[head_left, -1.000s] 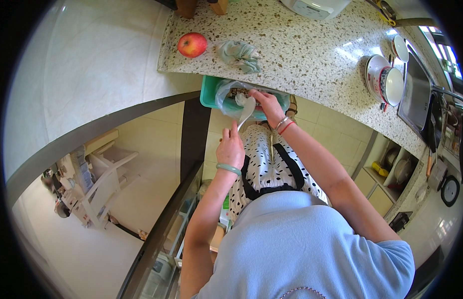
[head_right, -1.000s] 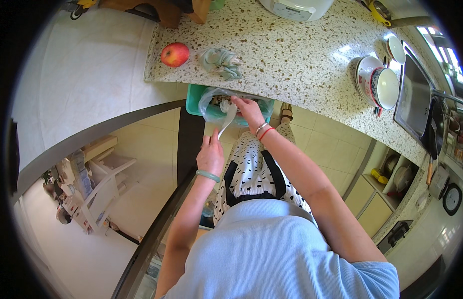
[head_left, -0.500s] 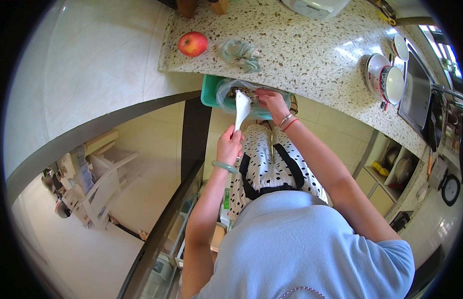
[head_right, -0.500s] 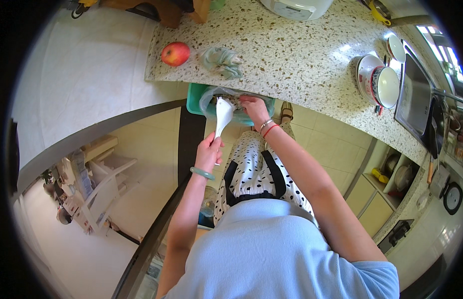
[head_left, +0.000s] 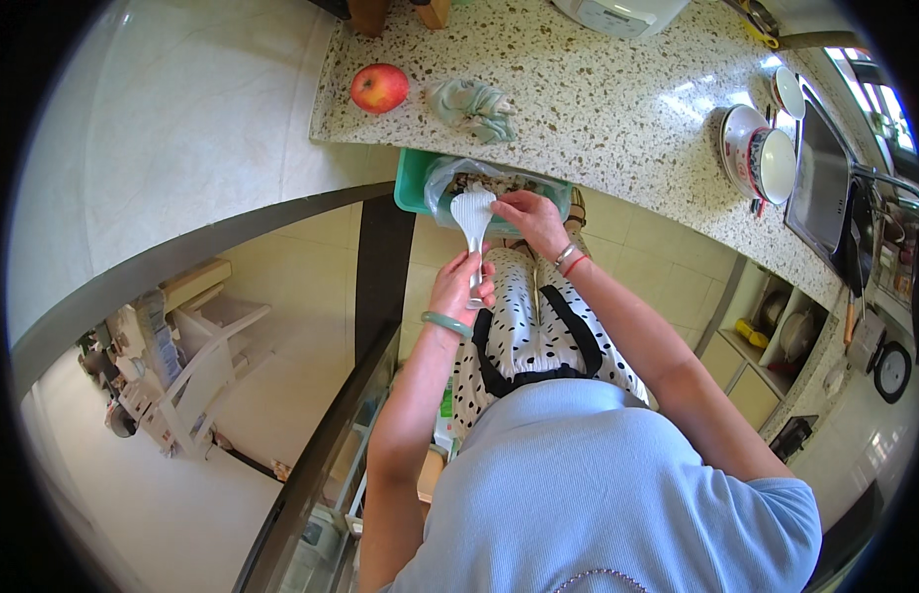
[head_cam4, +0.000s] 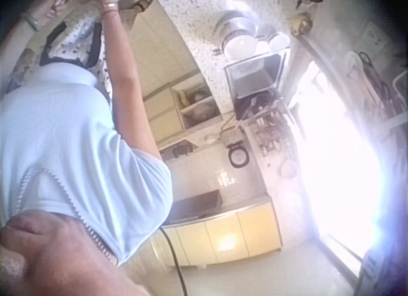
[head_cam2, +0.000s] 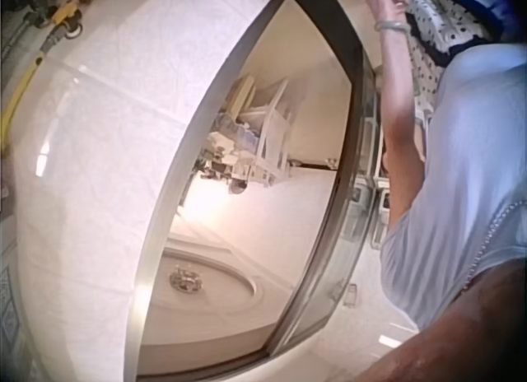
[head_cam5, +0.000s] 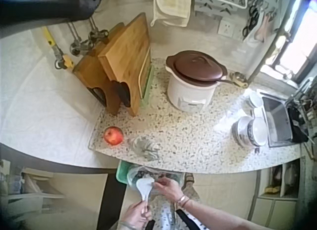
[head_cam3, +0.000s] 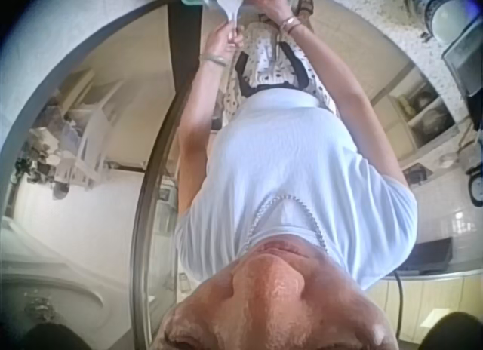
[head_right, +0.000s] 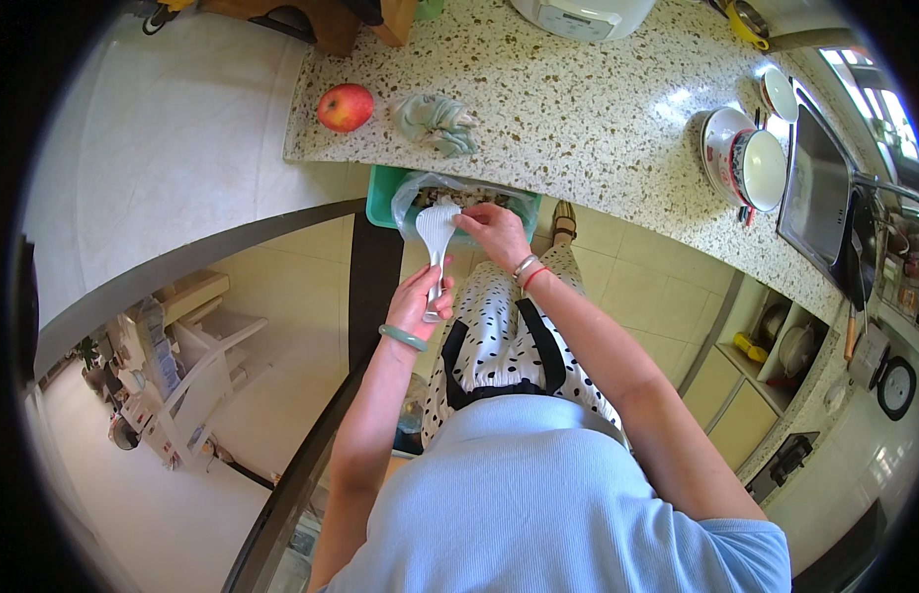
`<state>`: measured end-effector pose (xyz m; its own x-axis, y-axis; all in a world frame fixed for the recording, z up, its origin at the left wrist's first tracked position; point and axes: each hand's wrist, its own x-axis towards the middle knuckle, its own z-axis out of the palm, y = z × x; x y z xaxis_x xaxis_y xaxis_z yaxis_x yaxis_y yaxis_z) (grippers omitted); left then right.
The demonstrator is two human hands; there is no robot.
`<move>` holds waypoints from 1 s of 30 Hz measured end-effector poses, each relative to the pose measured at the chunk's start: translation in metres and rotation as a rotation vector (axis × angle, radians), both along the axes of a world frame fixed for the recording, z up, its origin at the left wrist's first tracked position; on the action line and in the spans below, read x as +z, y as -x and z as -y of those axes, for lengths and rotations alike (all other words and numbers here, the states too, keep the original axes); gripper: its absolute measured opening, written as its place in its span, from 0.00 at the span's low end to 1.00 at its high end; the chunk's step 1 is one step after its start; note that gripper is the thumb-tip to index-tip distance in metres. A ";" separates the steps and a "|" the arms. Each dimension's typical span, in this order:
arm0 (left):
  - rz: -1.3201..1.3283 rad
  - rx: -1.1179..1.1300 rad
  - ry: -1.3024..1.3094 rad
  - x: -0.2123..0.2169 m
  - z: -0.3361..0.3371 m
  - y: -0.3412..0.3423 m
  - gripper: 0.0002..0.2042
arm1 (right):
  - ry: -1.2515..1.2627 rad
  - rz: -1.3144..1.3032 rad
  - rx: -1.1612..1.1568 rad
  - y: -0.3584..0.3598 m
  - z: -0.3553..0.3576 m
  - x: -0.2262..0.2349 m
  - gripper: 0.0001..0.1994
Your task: The person washes a white bowl under running water in the kitchen sink, then scoops cooked white rice from a rice cooker into the bowl using a rice paddle. The person then scrapes the remaining rice from the paddle into a trash bin and places the bowl in the sink.
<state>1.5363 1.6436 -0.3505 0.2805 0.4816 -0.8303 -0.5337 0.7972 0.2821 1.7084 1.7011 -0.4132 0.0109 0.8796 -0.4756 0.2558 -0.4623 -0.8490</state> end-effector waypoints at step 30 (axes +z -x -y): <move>-0.159 -0.046 -0.126 0.035 0.010 -0.011 0.17 | -0.080 0.221 0.074 -0.020 0.003 0.019 0.13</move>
